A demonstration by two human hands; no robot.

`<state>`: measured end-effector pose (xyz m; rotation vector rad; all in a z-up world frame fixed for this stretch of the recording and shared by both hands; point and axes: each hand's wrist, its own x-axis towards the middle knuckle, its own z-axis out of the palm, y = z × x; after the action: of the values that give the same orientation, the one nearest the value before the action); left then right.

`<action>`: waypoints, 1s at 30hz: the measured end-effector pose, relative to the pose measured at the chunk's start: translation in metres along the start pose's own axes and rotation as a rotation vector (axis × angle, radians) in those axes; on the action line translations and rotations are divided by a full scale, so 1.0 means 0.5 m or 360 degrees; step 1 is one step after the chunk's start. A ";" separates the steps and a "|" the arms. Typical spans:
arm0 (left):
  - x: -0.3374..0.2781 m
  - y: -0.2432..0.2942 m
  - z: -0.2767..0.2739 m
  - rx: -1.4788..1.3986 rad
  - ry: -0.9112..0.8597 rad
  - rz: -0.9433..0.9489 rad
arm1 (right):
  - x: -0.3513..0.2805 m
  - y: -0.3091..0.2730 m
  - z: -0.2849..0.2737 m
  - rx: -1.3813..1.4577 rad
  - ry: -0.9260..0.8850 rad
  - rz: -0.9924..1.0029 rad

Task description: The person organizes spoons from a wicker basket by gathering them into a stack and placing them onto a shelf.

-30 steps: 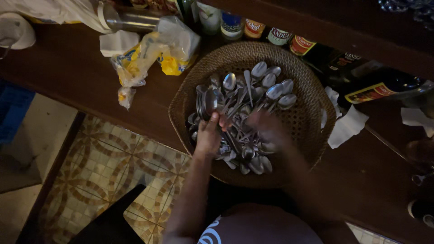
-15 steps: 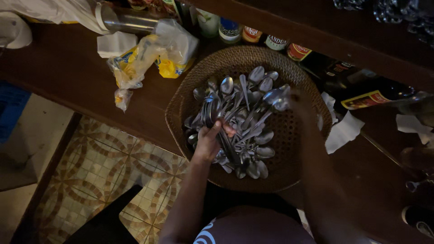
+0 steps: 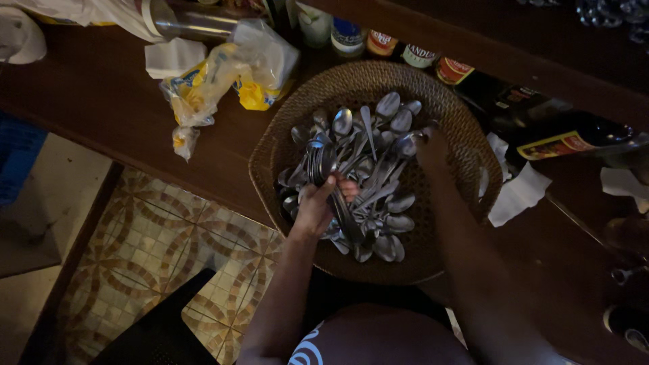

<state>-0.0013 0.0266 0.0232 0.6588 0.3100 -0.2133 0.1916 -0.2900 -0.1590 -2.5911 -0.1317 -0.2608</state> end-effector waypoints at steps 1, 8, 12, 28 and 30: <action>0.001 -0.002 0.000 0.0008 0.0016 0.0011 | -0.006 -0.004 -0.011 0.0132 -0.0199 0.0210; 0.007 -0.010 -0.005 -0.0054 0.0122 -0.0067 | -0.033 -0.197 -0.268 0.1085 -0.0089 0.0234; 0.004 -0.019 -0.002 -0.0194 0.0031 -0.0161 | -0.033 -0.351 -0.447 0.1254 0.0015 -0.0161; -0.020 -0.058 0.014 -0.0108 -0.0297 -0.0217 | -0.126 -0.480 -0.227 0.1822 -0.0689 -0.0040; -0.017 -0.064 0.004 -0.0114 -0.0319 -0.0195 | -0.132 -0.497 -0.238 0.1920 -0.0903 0.0166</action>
<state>-0.0181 0.0013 0.0093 0.5429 0.1644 -0.3808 0.0722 -0.1412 0.0506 -1.3899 -0.2532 0.4755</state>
